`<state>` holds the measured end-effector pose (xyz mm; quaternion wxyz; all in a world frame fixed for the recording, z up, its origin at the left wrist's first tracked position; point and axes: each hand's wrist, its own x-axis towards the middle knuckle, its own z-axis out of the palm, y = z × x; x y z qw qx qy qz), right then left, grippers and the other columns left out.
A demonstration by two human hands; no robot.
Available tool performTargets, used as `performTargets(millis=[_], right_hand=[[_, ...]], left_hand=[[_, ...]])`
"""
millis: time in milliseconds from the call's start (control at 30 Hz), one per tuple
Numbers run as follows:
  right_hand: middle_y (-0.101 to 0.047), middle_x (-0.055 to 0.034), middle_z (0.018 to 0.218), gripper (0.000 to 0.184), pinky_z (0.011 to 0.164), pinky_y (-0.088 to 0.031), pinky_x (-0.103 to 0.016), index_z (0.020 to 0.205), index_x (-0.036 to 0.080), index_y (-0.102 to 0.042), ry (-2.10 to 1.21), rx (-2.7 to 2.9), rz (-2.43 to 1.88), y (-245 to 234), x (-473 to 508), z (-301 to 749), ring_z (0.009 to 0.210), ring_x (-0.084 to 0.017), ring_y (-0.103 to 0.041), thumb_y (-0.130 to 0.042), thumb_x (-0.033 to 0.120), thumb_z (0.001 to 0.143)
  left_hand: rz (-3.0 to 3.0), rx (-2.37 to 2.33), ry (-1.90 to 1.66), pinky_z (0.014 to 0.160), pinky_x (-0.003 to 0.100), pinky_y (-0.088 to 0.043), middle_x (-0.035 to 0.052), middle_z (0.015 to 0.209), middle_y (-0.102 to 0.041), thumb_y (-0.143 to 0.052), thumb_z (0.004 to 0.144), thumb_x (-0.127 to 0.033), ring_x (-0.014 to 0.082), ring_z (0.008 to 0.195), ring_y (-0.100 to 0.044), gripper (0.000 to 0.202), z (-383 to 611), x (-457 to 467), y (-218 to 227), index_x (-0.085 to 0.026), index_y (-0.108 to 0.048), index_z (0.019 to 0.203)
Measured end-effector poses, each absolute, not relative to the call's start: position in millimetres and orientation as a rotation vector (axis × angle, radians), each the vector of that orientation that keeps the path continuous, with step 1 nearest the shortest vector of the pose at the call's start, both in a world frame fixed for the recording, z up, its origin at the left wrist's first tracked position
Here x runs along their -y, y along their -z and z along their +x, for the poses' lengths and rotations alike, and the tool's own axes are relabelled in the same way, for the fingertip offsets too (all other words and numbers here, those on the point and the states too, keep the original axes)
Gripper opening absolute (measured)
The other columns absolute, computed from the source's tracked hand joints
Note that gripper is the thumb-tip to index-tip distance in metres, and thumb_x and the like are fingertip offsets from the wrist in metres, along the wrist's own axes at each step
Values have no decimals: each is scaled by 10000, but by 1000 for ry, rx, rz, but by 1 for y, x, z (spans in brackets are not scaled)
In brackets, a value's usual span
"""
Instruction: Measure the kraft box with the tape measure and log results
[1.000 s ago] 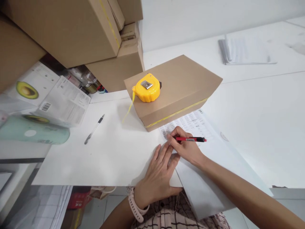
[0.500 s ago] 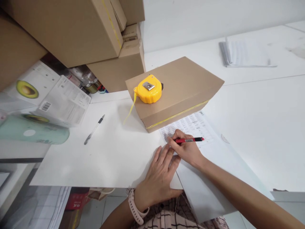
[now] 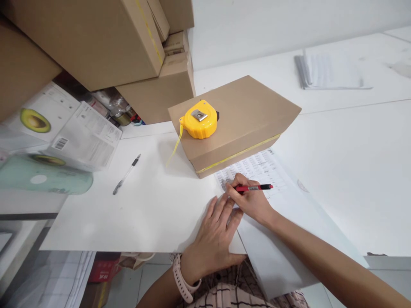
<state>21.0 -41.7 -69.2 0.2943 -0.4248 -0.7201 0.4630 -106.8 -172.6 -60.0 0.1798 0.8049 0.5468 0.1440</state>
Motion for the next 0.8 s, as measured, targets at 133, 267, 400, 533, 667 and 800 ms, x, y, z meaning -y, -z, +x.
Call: performTargets(millis=[133,267,400,533,667,800], right_hand=[[-536,23,571,322,508,-408,-261,667,231,-481,-1226,1922,-1134,69,41,20,525,-125,-488,-621,407,898],[-546,16,575,342,517,-417,-270,663,230,-491,-1224,1912,-1128,67,41,19,528,-131,-500,-628,443,893],[-549,12,572,380,508,-414,-275,653,232,-486,-1227,1909,-1125,64,41,18,522,-133,-495,-635,496,882],[-547,14,569,382,506,-407,-270,646,232,-472,-1221,1917,-1115,65,41,18,525,-130,-485,-644,484,875],[-541,20,572,341,514,-406,-268,651,231,-468,-1212,1924,-1117,68,42,19,532,-128,-484,-635,413,886],[-533,23,574,319,505,-399,-268,657,230,-475,-1211,1912,-1122,69,41,20,523,-124,-475,-633,393,881]], left_hand=[[2277,-1547,-395,1268,533,-47,245,1632,-253,-636,831,-686,374,1551,-82,995,-107,172,60,-73,-298,1540],[2274,-1552,-396,1267,537,-58,243,1631,-259,-571,859,-713,371,1552,-85,963,-107,172,59,-73,-313,1531],[2274,-1555,-409,1266,540,-72,241,1629,-266,-516,871,-744,372,1550,-97,951,-107,172,59,-75,-329,1521],[2278,-1549,-406,1266,537,-69,241,1631,-259,-507,879,-740,371,1551,-94,944,-108,172,58,-74,-325,1522],[2269,-1550,-400,1268,533,-64,237,1634,-254,-477,886,-750,369,1552,-87,937,-108,171,57,-75,-331,1519],[2269,-1545,-398,1266,531,-62,237,1625,-277,-471,888,-752,372,1549,-102,932,-108,171,57,-73,-341,1513]])
